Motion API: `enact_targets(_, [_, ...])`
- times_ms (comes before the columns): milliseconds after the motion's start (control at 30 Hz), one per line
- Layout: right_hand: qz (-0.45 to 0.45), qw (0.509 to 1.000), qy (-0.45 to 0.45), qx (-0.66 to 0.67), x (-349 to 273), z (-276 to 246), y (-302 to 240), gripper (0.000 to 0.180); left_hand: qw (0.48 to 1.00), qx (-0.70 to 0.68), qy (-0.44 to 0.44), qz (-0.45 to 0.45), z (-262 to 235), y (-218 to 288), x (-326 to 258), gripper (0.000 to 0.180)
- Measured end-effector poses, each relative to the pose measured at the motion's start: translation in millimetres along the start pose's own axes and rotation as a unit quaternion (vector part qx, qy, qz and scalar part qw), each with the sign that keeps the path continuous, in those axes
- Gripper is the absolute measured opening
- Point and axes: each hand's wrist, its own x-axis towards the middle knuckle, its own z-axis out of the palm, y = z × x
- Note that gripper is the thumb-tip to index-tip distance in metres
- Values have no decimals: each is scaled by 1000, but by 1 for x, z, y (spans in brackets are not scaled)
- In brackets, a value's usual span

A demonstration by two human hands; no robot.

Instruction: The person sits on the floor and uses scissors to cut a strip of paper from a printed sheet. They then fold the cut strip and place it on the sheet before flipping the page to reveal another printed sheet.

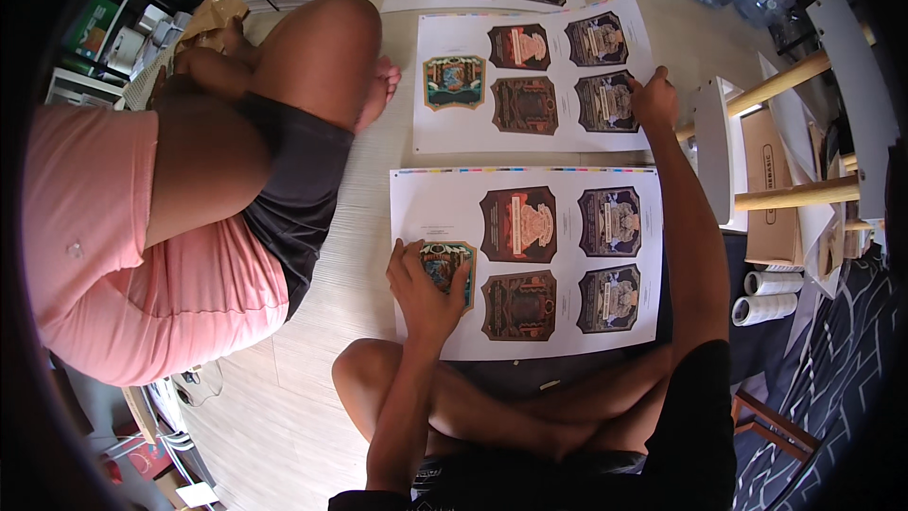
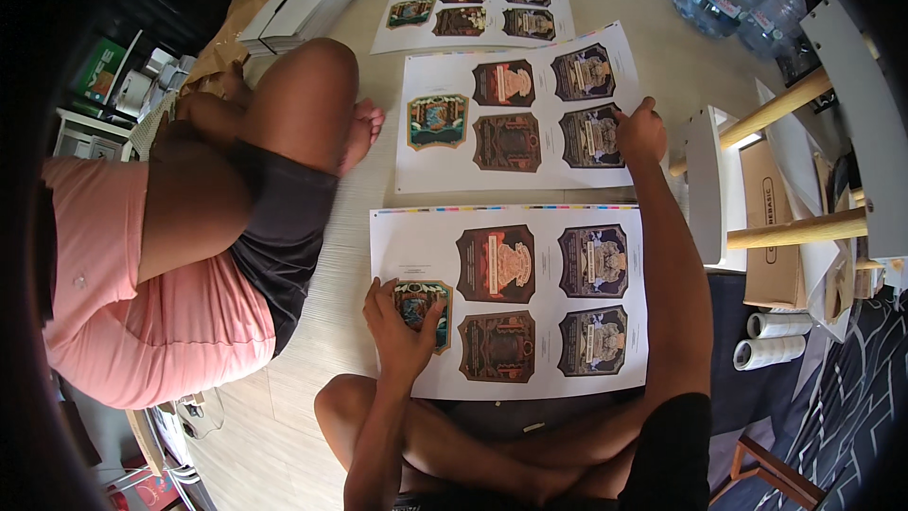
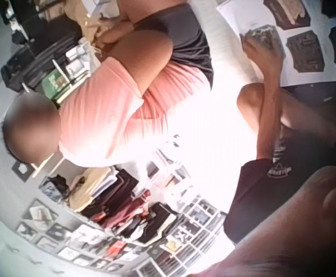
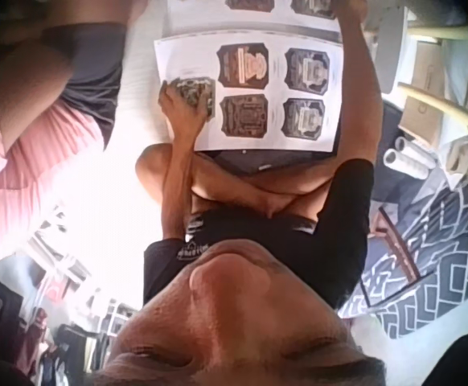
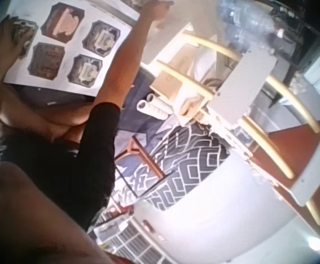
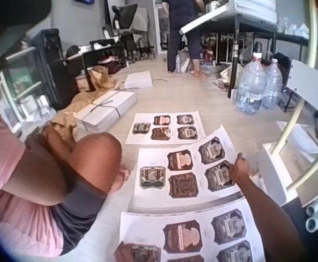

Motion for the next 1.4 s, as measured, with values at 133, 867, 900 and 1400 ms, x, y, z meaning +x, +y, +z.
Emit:
enact_targets(133, [4,1000,-15,-10,4,19,9,52,1000,23,-10,2,-1,3,3,71])
enact_targets(867, [-170,887,-183,389,-327,-108,33,15,788,-524,-300,-123,-12,33,-20,23])
enact_targets(900, [-118,873,-206,426,-347,-117,36,15,771,-530,-324,-142,-11,36,-30,28])
enact_targets(1400, [-85,858,-147,486,-450,-181,90,10,828,-411,-378,54,-1,90,-171,23])
